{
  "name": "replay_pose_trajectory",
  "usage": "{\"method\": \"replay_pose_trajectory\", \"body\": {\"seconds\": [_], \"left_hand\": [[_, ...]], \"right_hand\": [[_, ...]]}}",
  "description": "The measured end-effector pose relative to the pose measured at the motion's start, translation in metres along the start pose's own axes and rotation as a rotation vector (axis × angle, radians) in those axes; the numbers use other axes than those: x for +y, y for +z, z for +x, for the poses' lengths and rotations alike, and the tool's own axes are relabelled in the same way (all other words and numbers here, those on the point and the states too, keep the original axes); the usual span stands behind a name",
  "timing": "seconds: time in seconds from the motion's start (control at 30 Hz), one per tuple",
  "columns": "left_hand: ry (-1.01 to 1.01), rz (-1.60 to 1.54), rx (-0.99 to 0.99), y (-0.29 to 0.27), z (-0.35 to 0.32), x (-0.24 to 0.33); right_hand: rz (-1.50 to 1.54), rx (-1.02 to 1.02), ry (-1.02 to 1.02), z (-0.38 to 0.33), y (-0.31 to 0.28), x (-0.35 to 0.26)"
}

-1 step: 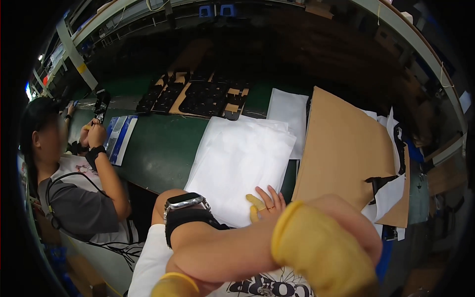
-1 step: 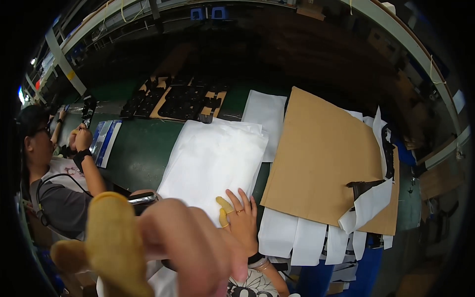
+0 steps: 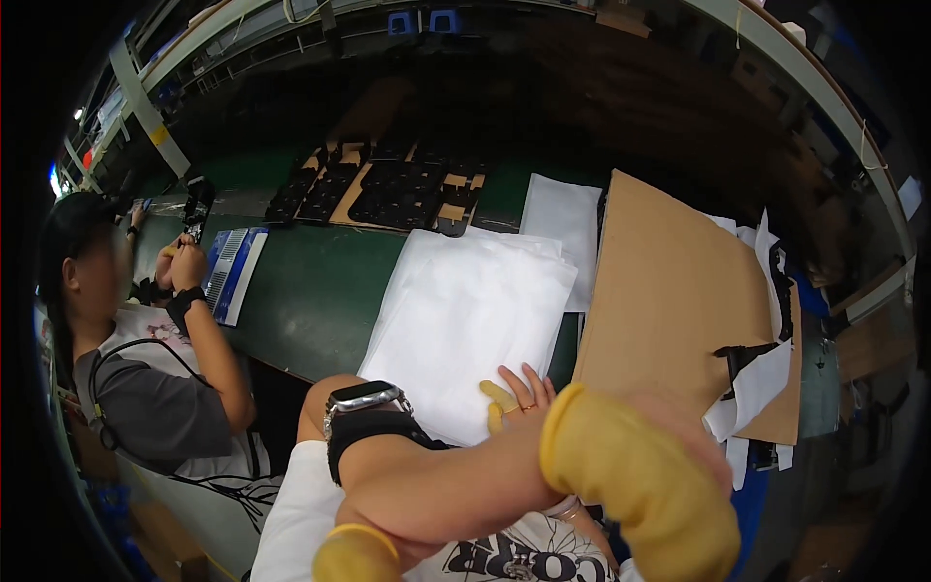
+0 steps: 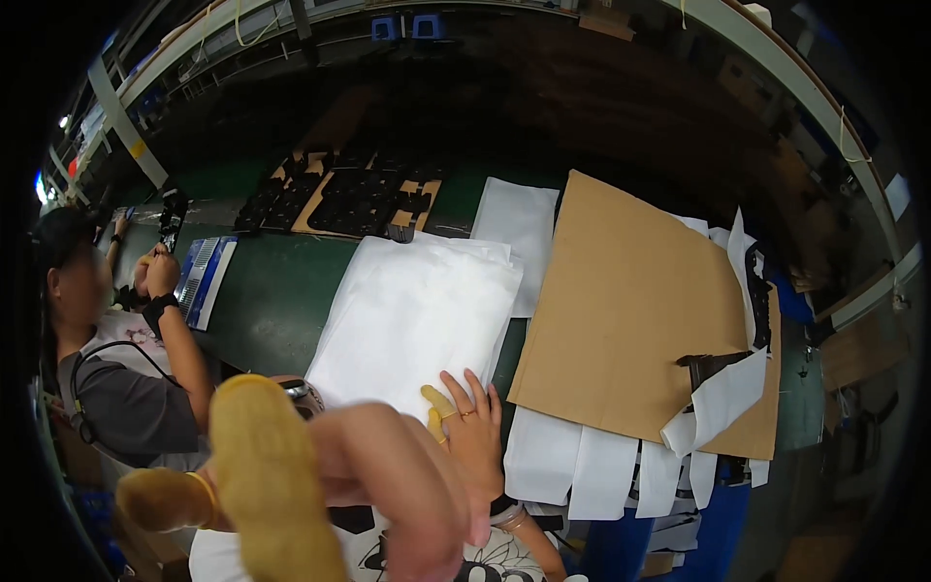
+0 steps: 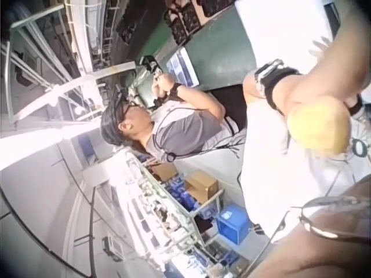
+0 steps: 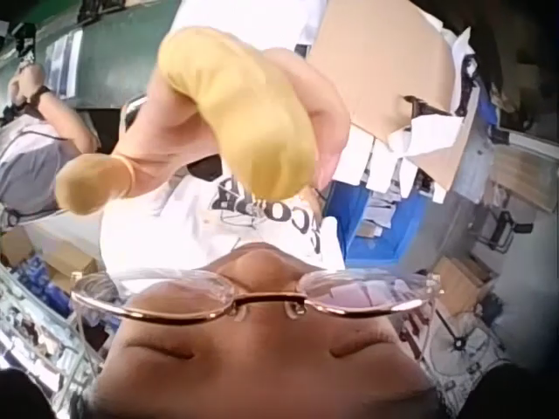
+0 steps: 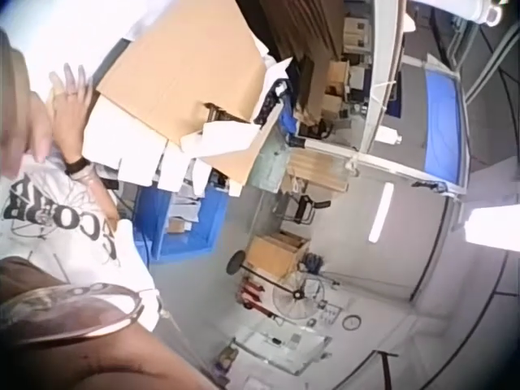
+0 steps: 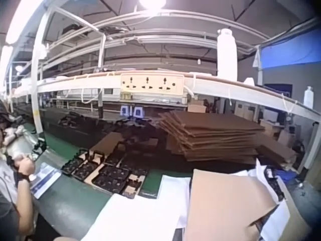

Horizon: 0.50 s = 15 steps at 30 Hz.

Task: Unpack black plastic electronic housings from white foam protective sleeves and arrange them on a workbench.

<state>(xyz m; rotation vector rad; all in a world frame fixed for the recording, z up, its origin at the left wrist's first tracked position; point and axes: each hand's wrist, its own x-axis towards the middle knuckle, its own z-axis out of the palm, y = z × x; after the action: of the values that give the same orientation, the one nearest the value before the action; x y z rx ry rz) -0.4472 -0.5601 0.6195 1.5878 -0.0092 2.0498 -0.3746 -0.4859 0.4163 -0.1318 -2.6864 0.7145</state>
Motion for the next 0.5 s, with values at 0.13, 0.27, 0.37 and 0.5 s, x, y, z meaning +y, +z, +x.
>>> {"method": "replay_pose_trajectory", "body": {"seconds": [0.13,0.27,0.37,0.5], "left_hand": [[0.180,-0.214,-0.002,0.016,-0.009,-0.020],[0.206,-0.209,-0.091,0.009,-0.004,-0.030],[0.227,-0.216,-0.155,0.007,0.003,-0.033],[0.199,-0.159,-0.114,0.006,-0.002,-0.013]], "right_hand": [[-0.001,0.011,-0.004,-0.001,0.007,0.003],[-0.016,0.035,-0.008,0.000,0.008,0.005],[-0.010,0.045,-0.005,0.000,0.006,0.006],[0.001,0.057,-0.011,0.000,0.008,0.004]]}}
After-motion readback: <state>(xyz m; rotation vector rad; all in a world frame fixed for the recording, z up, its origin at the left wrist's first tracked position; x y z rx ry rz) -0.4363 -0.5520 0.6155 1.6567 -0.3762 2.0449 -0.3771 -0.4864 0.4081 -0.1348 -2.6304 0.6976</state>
